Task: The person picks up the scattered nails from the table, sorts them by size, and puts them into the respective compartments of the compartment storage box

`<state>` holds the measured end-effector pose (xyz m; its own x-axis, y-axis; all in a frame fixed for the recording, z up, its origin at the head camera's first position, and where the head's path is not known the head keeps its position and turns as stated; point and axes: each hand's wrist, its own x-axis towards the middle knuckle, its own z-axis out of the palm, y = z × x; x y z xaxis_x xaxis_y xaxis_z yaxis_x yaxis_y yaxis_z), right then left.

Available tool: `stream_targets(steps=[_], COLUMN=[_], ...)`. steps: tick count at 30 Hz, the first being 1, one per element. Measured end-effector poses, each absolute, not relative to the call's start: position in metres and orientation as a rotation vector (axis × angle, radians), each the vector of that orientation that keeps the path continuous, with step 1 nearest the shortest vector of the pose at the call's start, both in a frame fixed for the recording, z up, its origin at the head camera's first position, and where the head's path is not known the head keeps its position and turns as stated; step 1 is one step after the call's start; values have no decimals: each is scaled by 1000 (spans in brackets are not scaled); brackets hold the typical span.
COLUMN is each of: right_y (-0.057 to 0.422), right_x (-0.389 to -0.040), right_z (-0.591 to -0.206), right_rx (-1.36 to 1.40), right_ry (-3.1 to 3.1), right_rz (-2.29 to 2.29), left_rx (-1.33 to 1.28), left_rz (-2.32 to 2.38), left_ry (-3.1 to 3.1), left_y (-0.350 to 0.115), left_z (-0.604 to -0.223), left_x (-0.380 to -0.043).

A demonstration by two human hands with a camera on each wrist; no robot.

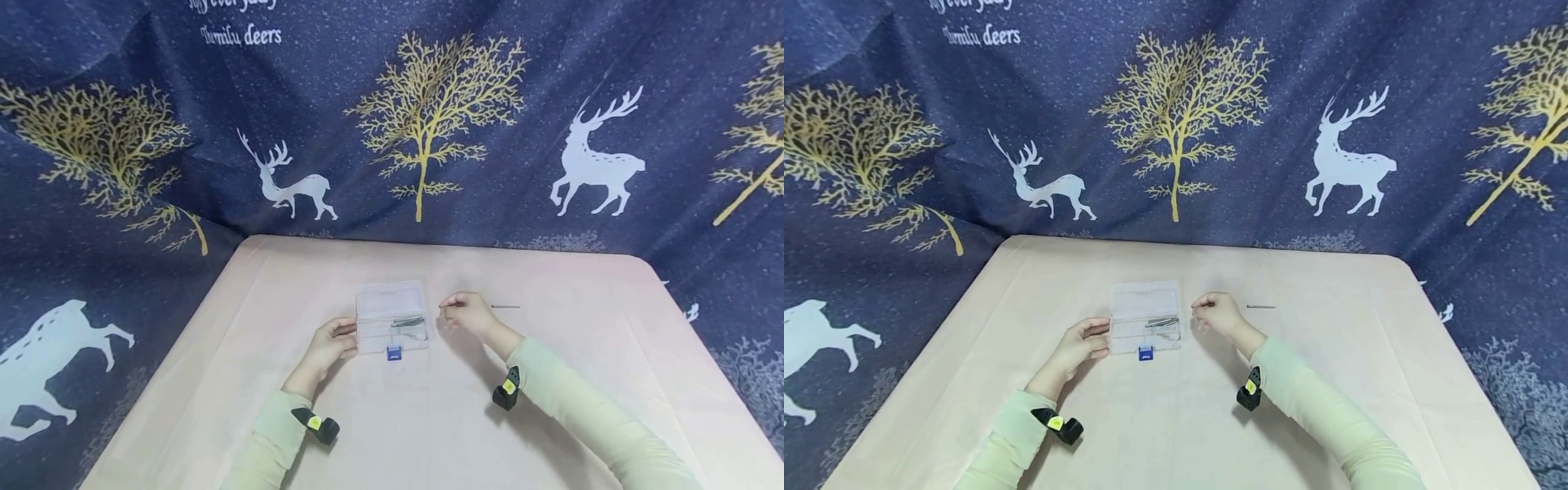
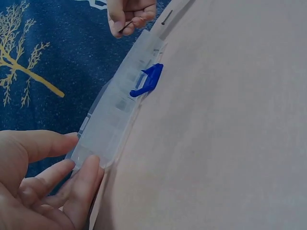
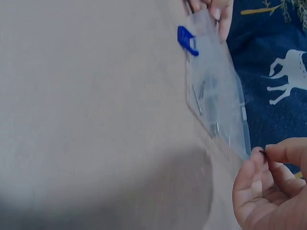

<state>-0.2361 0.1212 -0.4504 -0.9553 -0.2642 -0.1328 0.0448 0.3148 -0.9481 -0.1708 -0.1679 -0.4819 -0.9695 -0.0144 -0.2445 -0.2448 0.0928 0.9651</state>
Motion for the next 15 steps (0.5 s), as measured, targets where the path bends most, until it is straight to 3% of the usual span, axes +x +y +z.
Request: stream_targets(steps=[15], right_y=[107], right_x=[-224], right_z=[-446], right_rx=[-115], right_ry=[2068], right_rz=[-1780], left_rx=[-317], left_rz=[1983], left_ry=[2149], left_y=[-164], left_z=[-475], left_x=[-173])
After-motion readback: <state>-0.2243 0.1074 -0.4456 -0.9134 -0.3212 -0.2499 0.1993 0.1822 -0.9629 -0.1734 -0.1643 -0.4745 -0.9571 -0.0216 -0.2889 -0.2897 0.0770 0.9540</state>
